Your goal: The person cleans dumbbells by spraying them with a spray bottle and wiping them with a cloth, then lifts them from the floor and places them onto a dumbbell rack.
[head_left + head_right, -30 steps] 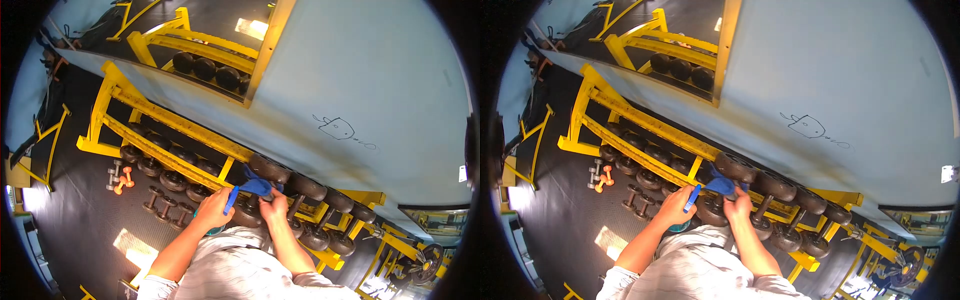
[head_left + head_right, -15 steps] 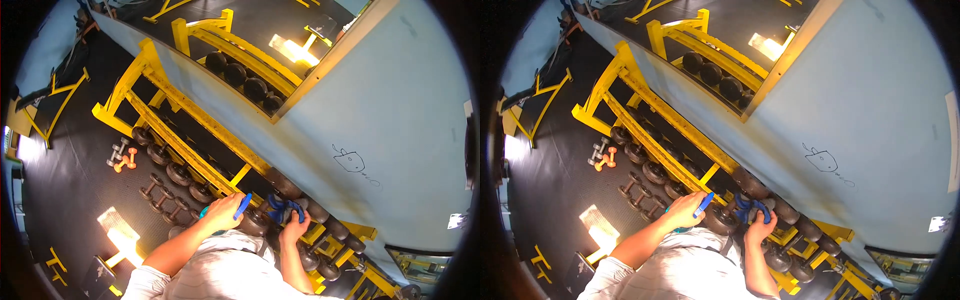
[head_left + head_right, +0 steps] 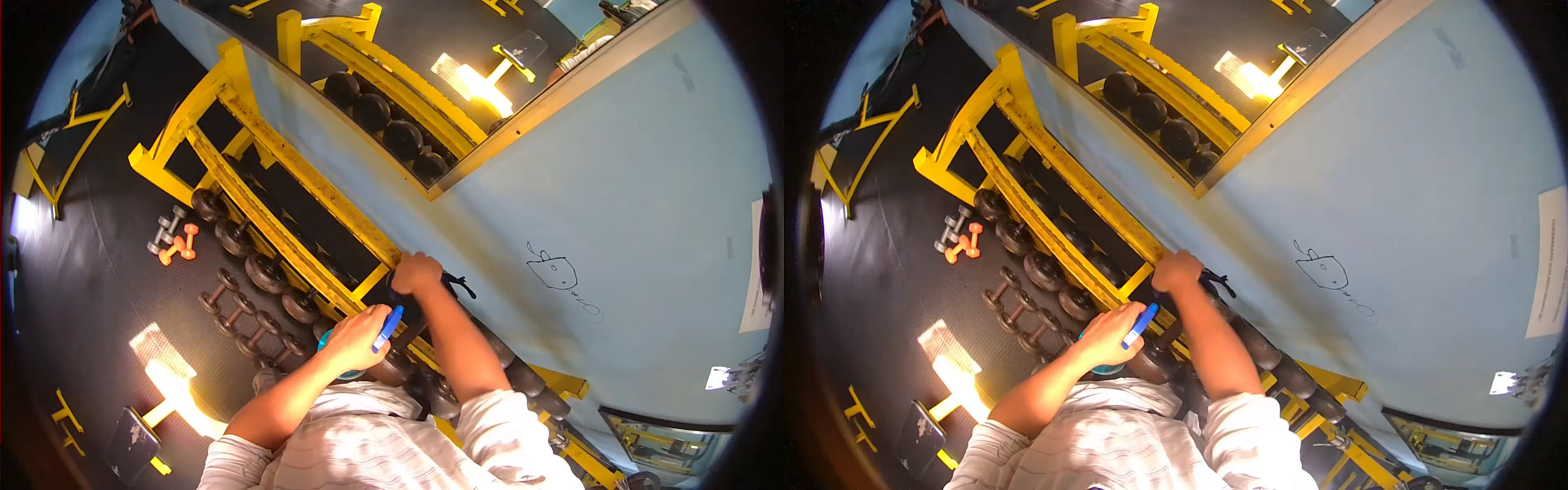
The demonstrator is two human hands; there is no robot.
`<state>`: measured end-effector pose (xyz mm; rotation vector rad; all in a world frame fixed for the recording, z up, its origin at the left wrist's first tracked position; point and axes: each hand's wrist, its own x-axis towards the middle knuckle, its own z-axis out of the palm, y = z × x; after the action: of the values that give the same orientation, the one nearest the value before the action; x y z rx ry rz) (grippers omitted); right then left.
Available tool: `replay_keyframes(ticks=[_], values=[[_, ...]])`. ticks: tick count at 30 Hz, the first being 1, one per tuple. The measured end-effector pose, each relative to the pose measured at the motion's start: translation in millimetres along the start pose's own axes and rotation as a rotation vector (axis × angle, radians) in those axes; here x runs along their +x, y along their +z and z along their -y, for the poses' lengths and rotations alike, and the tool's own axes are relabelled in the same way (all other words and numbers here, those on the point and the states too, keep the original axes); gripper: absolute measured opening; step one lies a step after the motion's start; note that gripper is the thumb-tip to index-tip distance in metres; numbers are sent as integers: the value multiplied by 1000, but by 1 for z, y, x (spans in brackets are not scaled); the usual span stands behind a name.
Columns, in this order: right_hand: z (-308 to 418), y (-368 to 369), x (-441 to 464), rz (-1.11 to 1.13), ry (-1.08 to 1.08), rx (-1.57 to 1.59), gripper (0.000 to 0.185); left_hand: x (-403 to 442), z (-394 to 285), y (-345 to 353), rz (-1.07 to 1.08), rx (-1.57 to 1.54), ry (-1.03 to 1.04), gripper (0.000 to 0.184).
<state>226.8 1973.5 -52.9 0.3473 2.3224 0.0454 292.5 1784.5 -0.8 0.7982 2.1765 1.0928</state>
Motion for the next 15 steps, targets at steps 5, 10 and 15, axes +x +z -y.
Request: replay_keyframes(ticks=[5, 10, 15], values=[[-73, -24, -15, 79, -12, 669, 60, -8, 6, 3, -45, -36, -22, 45], [-119, 44, -79, -158, -115, 1062, 50, -8, 9, 7, -23, -56, -38, 38], [-118, 25, -5, 108, -195, 975, 45, 8, -1, 15, 4, -53, -40, 43]])
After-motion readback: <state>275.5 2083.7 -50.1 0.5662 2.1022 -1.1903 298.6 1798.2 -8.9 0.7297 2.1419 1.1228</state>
